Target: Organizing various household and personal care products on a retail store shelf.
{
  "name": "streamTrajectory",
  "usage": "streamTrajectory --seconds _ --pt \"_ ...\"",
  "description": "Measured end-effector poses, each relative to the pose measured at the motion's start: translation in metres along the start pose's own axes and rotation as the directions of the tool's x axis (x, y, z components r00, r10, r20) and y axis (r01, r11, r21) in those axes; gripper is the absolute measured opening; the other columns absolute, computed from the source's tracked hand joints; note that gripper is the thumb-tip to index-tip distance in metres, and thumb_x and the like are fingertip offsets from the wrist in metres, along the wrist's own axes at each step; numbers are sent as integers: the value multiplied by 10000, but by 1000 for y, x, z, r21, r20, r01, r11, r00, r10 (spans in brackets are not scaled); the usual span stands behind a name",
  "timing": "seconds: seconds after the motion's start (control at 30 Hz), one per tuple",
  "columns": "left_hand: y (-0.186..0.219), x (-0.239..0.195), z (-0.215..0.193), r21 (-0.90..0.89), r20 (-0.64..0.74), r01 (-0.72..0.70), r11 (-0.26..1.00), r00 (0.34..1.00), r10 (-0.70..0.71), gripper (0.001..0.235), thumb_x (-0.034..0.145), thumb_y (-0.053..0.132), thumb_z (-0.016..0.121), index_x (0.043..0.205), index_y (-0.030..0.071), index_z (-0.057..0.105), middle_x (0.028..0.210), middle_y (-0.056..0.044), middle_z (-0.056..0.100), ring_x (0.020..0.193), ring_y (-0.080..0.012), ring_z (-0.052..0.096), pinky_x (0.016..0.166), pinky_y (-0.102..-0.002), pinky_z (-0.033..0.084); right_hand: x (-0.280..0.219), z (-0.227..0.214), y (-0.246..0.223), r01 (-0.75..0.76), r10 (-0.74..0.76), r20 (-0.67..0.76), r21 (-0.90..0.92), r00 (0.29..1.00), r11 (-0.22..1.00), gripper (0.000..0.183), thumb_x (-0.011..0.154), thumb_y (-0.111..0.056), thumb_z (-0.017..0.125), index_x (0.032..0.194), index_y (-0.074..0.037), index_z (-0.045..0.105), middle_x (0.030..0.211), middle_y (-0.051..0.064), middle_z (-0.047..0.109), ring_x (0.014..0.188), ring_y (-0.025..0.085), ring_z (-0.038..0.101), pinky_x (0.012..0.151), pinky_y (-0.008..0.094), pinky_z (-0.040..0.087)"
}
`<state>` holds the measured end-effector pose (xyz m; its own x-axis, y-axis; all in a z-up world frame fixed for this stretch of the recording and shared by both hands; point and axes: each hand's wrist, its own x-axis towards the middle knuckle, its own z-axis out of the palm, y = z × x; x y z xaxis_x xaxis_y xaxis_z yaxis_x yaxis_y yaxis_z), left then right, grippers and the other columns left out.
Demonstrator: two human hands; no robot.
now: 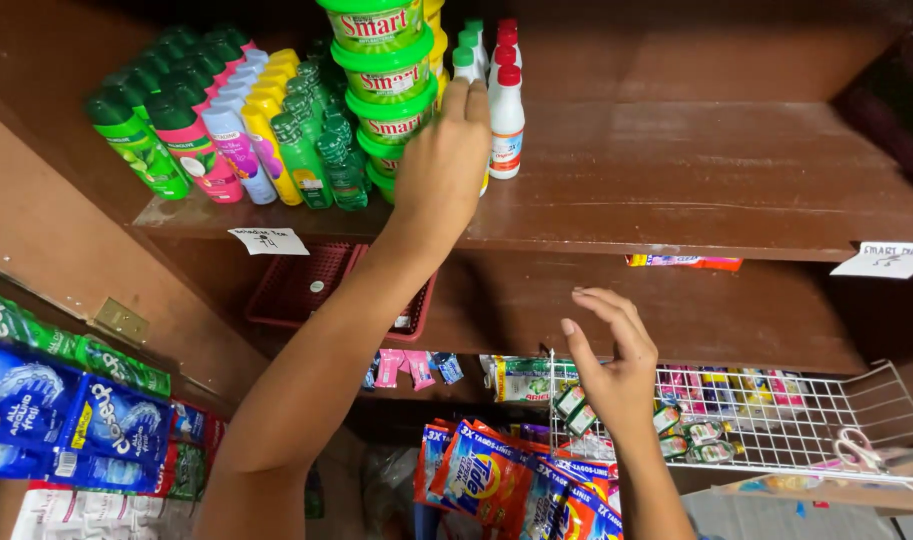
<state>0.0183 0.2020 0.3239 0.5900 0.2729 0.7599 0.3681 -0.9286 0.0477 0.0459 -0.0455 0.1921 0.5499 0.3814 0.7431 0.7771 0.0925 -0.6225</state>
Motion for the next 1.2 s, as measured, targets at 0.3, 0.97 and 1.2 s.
streamTrajectory --seconds 0.3,0.97,1.2 --pt "-3 -6 27 256 -215 -95 962 965 153 485 859 20 635 1337 11 550 1417 -148 596 849 -252 770 599 -320 608 -13 0 9 -105 105 0 40 994 994 264 902 -22 744 1162 -8 698 1225 133 702 1173 221 669 1019 321 508" --pt "-15 9 70 536 -238 31 844 964 115 496 921 97 614 1408 28 550 1474 -191 571 488 -146 667 463 -293 546 -28 -11 21 -139 140 13 -43 990 989 249 903 -54 753 1146 -17 712 1201 140 705 1162 242 672 1027 334 502" --pt "20 -39 7 394 1 -49 918 999 52 493 1034 120 652 1495 74 483 1511 -136 564 677 -228 724 552 -342 574 -54 -47 45 -206 210 13 -149 978 967 233 922 -43 745 1150 -12 713 1193 133 710 1152 240 679 1016 336 513"
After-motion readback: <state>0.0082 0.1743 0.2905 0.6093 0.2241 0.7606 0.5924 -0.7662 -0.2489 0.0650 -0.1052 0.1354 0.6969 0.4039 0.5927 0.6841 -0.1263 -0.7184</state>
